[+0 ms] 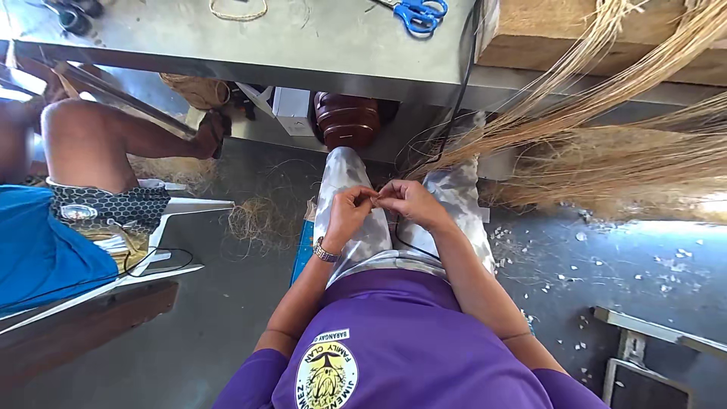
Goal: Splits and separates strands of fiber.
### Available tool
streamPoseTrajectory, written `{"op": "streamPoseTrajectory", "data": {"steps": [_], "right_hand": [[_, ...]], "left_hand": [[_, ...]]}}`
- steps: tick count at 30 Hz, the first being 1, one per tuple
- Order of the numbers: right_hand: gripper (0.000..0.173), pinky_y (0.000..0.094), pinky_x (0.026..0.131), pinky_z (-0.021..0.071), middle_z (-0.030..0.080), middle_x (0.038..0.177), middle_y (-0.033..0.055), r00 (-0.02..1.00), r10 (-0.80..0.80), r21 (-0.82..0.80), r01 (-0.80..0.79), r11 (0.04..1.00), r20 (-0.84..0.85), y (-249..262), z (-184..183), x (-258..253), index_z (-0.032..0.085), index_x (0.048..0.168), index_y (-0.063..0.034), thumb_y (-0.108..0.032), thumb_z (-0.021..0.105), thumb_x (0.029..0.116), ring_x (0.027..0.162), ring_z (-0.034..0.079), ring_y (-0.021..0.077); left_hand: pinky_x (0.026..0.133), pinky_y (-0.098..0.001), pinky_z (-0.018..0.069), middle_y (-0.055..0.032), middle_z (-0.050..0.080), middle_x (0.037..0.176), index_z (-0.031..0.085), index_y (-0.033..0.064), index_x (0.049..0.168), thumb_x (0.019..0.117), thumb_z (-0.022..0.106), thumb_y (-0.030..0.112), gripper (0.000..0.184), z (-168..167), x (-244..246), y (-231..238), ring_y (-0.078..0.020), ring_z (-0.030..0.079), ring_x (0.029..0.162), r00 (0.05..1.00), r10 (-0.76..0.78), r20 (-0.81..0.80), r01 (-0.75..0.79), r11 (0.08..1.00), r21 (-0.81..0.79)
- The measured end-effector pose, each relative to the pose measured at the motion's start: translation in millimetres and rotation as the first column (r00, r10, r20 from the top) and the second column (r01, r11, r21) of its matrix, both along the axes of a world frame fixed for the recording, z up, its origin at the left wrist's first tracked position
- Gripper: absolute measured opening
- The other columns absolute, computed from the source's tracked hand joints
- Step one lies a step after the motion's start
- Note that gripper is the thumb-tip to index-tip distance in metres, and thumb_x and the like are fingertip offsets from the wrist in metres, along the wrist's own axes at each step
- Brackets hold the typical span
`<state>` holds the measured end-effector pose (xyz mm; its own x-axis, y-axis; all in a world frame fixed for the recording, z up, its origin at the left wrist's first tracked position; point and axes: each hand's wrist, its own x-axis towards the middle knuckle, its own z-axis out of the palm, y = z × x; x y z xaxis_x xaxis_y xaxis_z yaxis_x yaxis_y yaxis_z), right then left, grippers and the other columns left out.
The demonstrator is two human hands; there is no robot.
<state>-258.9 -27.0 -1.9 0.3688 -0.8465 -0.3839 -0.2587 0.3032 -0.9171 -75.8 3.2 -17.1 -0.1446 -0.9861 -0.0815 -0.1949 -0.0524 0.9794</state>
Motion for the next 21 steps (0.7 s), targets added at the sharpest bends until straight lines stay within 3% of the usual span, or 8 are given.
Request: {"op": "streamPoseTrajectory", "data": {"steps": [7, 10, 13, 17, 19, 21], "right_hand": [[0.005, 0.0203, 0.061, 0.0501, 0.066, 0.074, 0.0000, 0.987, -0.156, -0.236, 0.158, 0.959, 0.025, 2, -7, -1, 0.071, 0.094, -0.0012, -0.003, 0.067, 0.0941, 0.062, 0.057, 0.0010], [0.005, 0.0207, 0.060, 0.0481, 0.065, 0.073, -0.0003, 0.990, -0.139, -0.254, 0.125, 0.959, -0.038, 2, -4, -2, 0.072, 0.093, -0.0018, -0.002, 0.067, 0.0927, 0.061, 0.055, 0.0008], [0.005, 0.0227, 0.059, 0.0472, 0.063, 0.071, -0.0002, 0.992, -0.105, -0.239, 0.086, 0.967, -0.064, 4, 1, -3, 0.072, 0.093, -0.0021, -0.003, 0.067, 0.0918, 0.059, 0.054, 0.0023], [0.006, 0.0205, 0.060, 0.0488, 0.065, 0.074, -0.0007, 0.996, -0.091, -0.264, 0.088, 0.961, 0.002, 4, -5, -2, 0.071, 0.097, -0.0016, -0.003, 0.067, 0.0926, 0.060, 0.055, 0.0008], [0.007, 0.0203, 0.058, 0.0466, 0.064, 0.074, 0.0032, 0.996, -0.089, -0.256, 0.083, 0.963, -0.011, 8, 1, 1, 0.070, 0.100, 0.0006, -0.002, 0.064, 0.0972, 0.059, 0.053, 0.0032], [0.011, 0.0206, 0.056, 0.0441, 0.062, 0.071, 0.0038, 0.994, -0.094, -0.266, 0.077, 0.961, -0.051, 10, 5, 3, 0.071, 0.099, 0.0002, -0.005, 0.061, 0.1008, 0.056, 0.051, 0.0043]], "left_hand": [[0.056, -0.0188, 0.0500, -0.0035, 0.067, 0.078, 0.071, 0.0006, 0.102, 0.0971, 0.065, 0.003, 0.008, 7, -7, 2, -0.0041, 0.058, 0.059, 0.999, 0.028, -0.035, -0.026, 0.999, 0.044], [0.050, -0.0145, 0.0449, 0.0012, 0.065, 0.075, 0.071, 0.0058, 0.099, 0.0972, 0.061, 0.002, 0.011, 4, -7, 3, -0.0005, 0.053, 0.055, 0.956, 0.059, -0.286, -0.009, 0.985, 0.175], [0.051, -0.0134, 0.0453, 0.0020, 0.065, 0.074, 0.072, 0.0061, 0.094, 0.0973, 0.054, -0.003, 0.020, 5, -7, 0, 0.0004, 0.053, 0.056, 0.794, 0.163, -0.586, 0.122, 0.901, 0.416], [0.056, -0.0140, 0.0497, 0.0014, 0.067, 0.081, 0.072, 0.0060, 0.105, 0.1020, 0.048, -0.001, 0.025, 6, -8, 0, -0.0006, 0.057, 0.059, 0.650, 0.306, -0.696, 0.170, 0.834, 0.525], [0.058, -0.0137, 0.0503, 0.0012, 0.069, 0.088, 0.072, 0.0071, 0.112, 0.1034, 0.049, 0.001, 0.026, 8, -10, 1, 0.0000, 0.057, 0.062, 0.657, 0.338, -0.674, 0.094, 0.851, 0.517], [0.062, -0.0138, 0.0513, 0.0042, 0.066, 0.084, 0.071, 0.0090, 0.117, 0.1047, 0.050, 0.005, 0.025, 7, -8, 3, 0.0007, 0.058, 0.063, 0.708, 0.343, -0.617, -0.007, 0.878, 0.479]]}}
